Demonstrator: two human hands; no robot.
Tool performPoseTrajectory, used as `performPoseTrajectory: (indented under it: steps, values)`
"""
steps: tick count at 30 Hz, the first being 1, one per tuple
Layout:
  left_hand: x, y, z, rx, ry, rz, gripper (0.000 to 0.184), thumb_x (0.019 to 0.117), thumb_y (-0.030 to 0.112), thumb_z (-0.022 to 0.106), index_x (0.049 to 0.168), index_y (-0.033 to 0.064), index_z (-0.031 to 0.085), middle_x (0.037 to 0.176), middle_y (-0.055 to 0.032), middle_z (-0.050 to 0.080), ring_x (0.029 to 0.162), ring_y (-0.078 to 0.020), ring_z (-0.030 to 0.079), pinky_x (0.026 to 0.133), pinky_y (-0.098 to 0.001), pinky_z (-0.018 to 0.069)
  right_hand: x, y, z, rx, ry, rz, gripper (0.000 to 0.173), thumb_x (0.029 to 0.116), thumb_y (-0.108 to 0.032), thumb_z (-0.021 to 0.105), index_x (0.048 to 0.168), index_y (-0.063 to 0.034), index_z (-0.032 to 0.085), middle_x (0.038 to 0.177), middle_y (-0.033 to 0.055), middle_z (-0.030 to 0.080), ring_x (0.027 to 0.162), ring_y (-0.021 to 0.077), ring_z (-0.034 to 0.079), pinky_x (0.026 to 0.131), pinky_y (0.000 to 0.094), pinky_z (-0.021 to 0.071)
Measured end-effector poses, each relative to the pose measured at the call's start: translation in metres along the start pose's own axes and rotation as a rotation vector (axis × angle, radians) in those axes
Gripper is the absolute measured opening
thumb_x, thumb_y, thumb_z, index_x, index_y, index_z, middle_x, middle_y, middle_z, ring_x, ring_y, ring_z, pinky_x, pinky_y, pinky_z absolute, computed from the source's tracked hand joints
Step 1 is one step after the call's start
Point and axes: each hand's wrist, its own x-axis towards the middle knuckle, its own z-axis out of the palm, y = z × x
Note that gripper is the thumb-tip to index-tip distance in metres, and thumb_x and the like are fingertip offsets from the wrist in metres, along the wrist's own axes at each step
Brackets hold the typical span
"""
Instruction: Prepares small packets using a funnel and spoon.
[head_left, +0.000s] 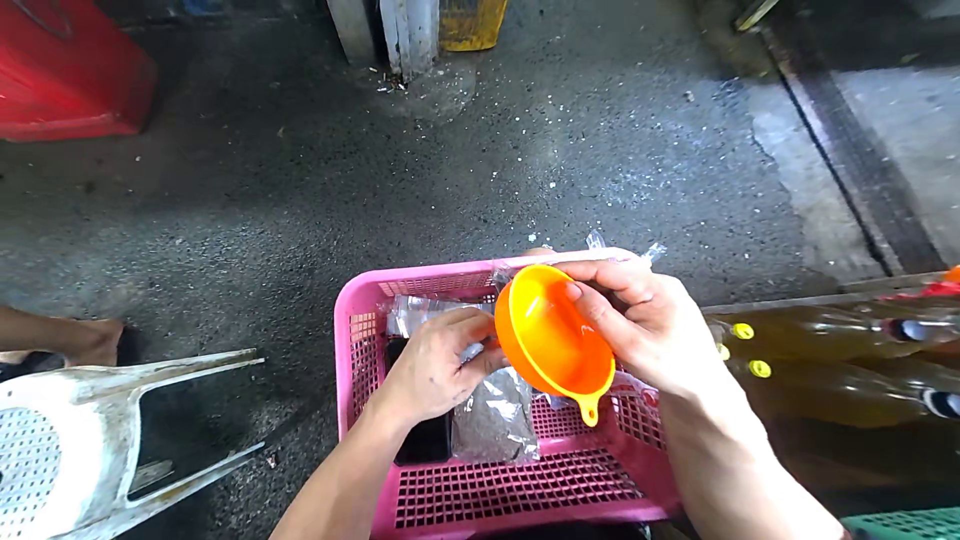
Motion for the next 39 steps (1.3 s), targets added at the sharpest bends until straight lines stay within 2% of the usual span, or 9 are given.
performPoseTrajectory:
  steps: [2, 5, 9, 12, 15, 19, 22, 26, 39]
  values:
    - [0.001, 0.002, -0.001, -0.023, 0.014, 0.012, 0.033, 0.1023, 0.033, 0.062, 0.101, 0.0021, 0.072, 0.097, -0.0040, 0.072, 0.097, -0.0009, 0.066, 0.089, -0.0177, 0.0534, 0.000, 0.001, 0.000, 0.154, -0.040, -0.042, 0.024, 0.1043, -0.027, 0.057, 0.117, -0.0140, 0.073, 0.091, -0.0082, 0.074, 0.075, -0.0013, 0.068, 0.065, 0.0147, 0.0579]
    - [-0.001, 0.008, -0.004, -0.185, 0.064, 0.054, 0.022, 0.1013, 0.023, 0.063, 0.108, 0.0028, 0.071, 0.109, 0.0002, 0.071, 0.110, 0.0031, 0.063, 0.098, -0.0165, 0.0518, 0.002, 0.005, -0.001, 0.532, -0.193, -0.126, 0.054, 0.1027, -0.050, 0.056, 0.141, -0.0124, 0.061, 0.118, -0.0019, 0.073, 0.099, 0.0055, 0.070, 0.085, 0.0220, 0.0601]
    - [-0.015, 0.002, -0.002, -0.489, 0.281, -0.026, 0.016, 0.0991, 0.026, 0.066, 0.114, 0.0235, 0.070, 0.110, 0.0161, 0.072, 0.106, 0.0048, 0.065, 0.094, -0.0197, 0.0552, 0.004, 0.006, 0.010, 0.667, -0.317, -0.171, 0.070, 0.0994, -0.063, 0.052, 0.153, -0.0183, 0.047, 0.127, 0.0011, 0.068, 0.091, 0.0079, 0.070, 0.078, 0.0240, 0.0613]
    - [-0.020, -0.005, -0.005, -0.616, 0.439, -0.036, 0.021, 0.0977, 0.035, 0.067, 0.116, 0.0279, 0.073, 0.108, 0.0094, 0.075, 0.103, -0.0046, 0.070, 0.094, -0.0260, 0.0570, -0.002, 0.005, 0.029, 0.545, -0.438, -0.137, 0.069, 0.0995, -0.056, 0.059, 0.153, -0.0153, 0.044, 0.133, 0.0021, 0.065, 0.091, 0.0057, 0.069, 0.078, 0.0246, 0.0601]
    - [-0.012, 0.000, -0.011, -0.626, 0.444, -0.011, 0.019, 0.0988, 0.037, 0.065, 0.109, 0.0237, 0.072, 0.099, 0.0054, 0.073, 0.097, -0.0091, 0.070, 0.091, -0.0299, 0.0577, -0.005, -0.001, 0.050, 0.349, -0.512, -0.107, 0.065, 0.0992, -0.041, 0.067, 0.149, -0.0040, 0.046, 0.133, 0.0082, 0.060, 0.085, -0.0003, 0.065, 0.074, 0.0184, 0.0583]
    - [-0.002, 0.012, -0.016, -0.642, 0.424, 0.029, 0.017, 0.1004, 0.037, 0.063, 0.106, 0.0232, 0.073, 0.097, 0.0050, 0.072, 0.095, -0.0098, 0.069, 0.090, -0.0309, 0.0575, -0.005, -0.002, 0.064, 0.283, -0.541, -0.082, 0.041, 0.1007, -0.035, 0.067, 0.128, -0.0057, 0.065, 0.123, 0.0076, 0.064, 0.076, -0.0018, 0.059, 0.067, 0.0144, 0.0522]
    - [0.004, 0.020, -0.024, -0.647, 0.437, 0.056, 0.017, 0.1002, 0.036, 0.064, 0.106, 0.0234, 0.073, 0.095, 0.0042, 0.072, 0.093, -0.0105, 0.069, 0.089, -0.0313, 0.0572, -0.006, 0.001, 0.062, 0.318, -0.551, -0.088, 0.027, 0.1020, -0.032, 0.065, 0.109, -0.0068, 0.073, 0.106, 0.0025, 0.068, 0.074, -0.0024, 0.057, 0.066, 0.0138, 0.0491]
    - [0.008, 0.030, -0.032, -0.626, 0.454, 0.092, 0.019, 0.1009, 0.038, 0.062, 0.108, 0.0237, 0.072, 0.097, 0.0041, 0.072, 0.093, -0.0107, 0.069, 0.089, -0.0309, 0.0571, -0.008, 0.000, 0.058, 0.347, -0.524, -0.096, 0.027, 0.1028, -0.030, 0.064, 0.101, -0.0048, 0.073, 0.083, -0.0015, 0.068, 0.068, -0.0037, 0.057, 0.063, 0.0137, 0.0480]
    - [0.019, 0.064, -0.063, -0.842, 0.589, 0.142, 0.023, 0.0973, 0.042, 0.066, 0.101, 0.0209, 0.074, 0.090, 0.0047, 0.070, 0.089, -0.0116, 0.069, 0.086, -0.0339, 0.0582, -0.002, 0.002, 0.051, 0.319, -0.464, -0.084, 0.031, 0.1069, -0.029, 0.056, 0.097, -0.0077, 0.076, 0.080, -0.0083, 0.071, 0.066, -0.0080, 0.057, 0.061, 0.0122, 0.0466]
